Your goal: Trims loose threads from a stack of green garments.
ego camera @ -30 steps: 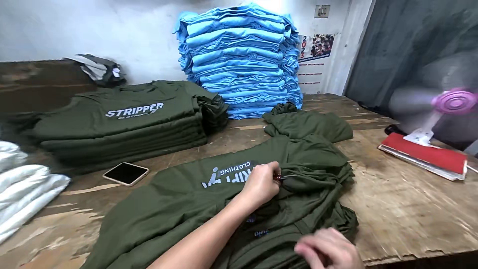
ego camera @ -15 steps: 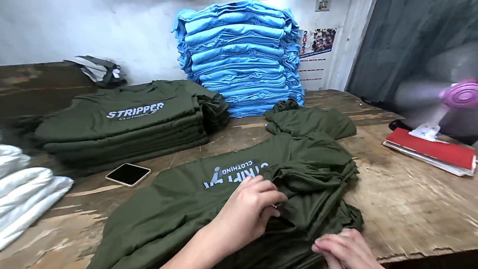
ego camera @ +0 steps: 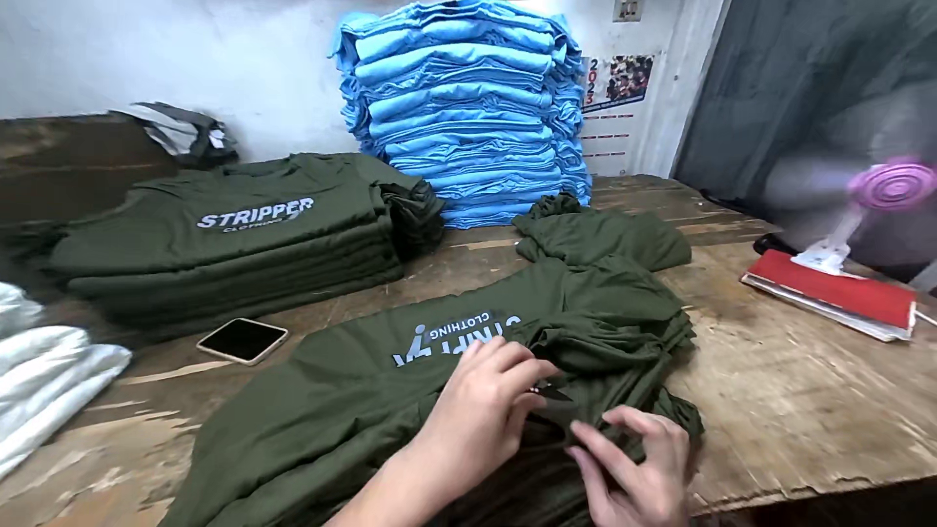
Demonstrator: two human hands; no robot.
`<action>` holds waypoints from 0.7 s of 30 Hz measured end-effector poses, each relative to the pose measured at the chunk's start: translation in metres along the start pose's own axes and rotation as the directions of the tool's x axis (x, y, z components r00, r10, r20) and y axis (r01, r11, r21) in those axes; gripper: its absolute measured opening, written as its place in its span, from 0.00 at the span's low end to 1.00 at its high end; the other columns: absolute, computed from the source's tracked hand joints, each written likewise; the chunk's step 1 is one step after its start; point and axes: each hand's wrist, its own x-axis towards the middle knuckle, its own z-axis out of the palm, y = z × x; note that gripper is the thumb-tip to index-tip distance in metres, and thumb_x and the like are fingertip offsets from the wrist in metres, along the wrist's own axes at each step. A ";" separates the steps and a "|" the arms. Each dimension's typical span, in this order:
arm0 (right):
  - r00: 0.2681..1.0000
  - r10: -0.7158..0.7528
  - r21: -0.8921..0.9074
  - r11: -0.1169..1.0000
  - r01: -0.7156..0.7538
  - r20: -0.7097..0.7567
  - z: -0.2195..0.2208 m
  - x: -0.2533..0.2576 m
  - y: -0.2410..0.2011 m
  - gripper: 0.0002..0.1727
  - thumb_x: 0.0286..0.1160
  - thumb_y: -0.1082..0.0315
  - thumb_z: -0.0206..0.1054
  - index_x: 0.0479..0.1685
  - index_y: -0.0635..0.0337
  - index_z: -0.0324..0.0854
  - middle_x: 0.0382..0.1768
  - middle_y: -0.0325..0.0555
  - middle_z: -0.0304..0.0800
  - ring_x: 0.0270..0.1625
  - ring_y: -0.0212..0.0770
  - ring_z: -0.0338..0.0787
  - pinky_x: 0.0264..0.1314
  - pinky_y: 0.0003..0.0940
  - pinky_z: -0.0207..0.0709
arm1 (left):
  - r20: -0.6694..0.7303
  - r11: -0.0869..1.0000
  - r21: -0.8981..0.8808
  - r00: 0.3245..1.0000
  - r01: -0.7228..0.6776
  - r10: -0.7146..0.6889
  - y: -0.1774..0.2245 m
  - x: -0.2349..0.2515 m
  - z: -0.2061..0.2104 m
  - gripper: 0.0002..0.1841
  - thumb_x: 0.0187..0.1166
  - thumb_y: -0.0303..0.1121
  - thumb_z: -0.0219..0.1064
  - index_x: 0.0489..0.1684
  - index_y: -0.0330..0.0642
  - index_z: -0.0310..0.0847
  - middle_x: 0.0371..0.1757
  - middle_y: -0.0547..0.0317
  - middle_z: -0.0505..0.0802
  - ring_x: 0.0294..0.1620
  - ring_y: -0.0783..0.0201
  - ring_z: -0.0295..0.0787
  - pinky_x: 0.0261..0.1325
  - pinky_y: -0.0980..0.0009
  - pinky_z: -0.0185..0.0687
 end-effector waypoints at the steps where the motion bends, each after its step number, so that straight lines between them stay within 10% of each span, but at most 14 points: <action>1: 0.998 -0.037 0.025 0.999 0.038 -0.051 0.005 -0.003 0.004 0.07 0.76 0.51 0.72 0.48 0.31 0.91 0.47 0.31 0.84 0.58 0.33 0.80 0.71 0.38 0.66 | 0.007 1.000 -0.003 1.000 0.007 -0.007 -0.003 -0.002 0.001 0.12 0.80 0.40 0.69 0.57 0.59 0.90 0.51 0.70 0.93 0.53 0.65 0.88 0.57 0.60 0.84; 8: 1.000 0.009 0.256 0.967 -0.009 0.004 -0.013 -0.011 0.008 0.16 0.85 0.47 0.59 0.30 0.38 0.83 0.42 0.26 0.84 0.59 0.27 0.80 0.76 0.32 0.63 | -0.020 1.000 -0.011 1.000 0.015 -0.015 -0.003 -0.020 -0.006 0.12 0.81 0.42 0.67 0.58 0.58 0.89 0.49 0.67 0.92 0.52 0.64 0.87 0.56 0.60 0.81; 13: 0.972 0.207 0.071 0.974 -0.216 0.115 -0.006 0.022 -0.032 0.27 0.61 0.46 0.81 0.45 0.62 0.87 0.47 0.53 0.90 0.47 0.42 0.91 0.47 0.36 0.88 | -0.079 0.952 -0.008 0.949 0.305 -0.305 0.016 -0.019 0.005 0.10 0.77 0.46 0.67 0.37 0.57 0.93 0.34 0.72 0.90 0.30 0.76 0.87 0.31 0.74 0.87; 21: 1.000 -0.010 -0.049 0.999 0.010 -0.011 0.006 -0.005 -0.012 0.10 0.71 0.49 0.72 0.47 0.36 0.84 0.57 0.38 0.80 0.66 0.37 0.78 0.74 0.37 0.66 | -0.039 0.931 -0.077 0.932 0.356 -0.359 0.017 -0.023 0.011 0.14 0.64 0.35 0.70 0.47 0.57 0.94 0.42 0.70 0.91 0.41 0.75 0.89 0.45 0.73 0.90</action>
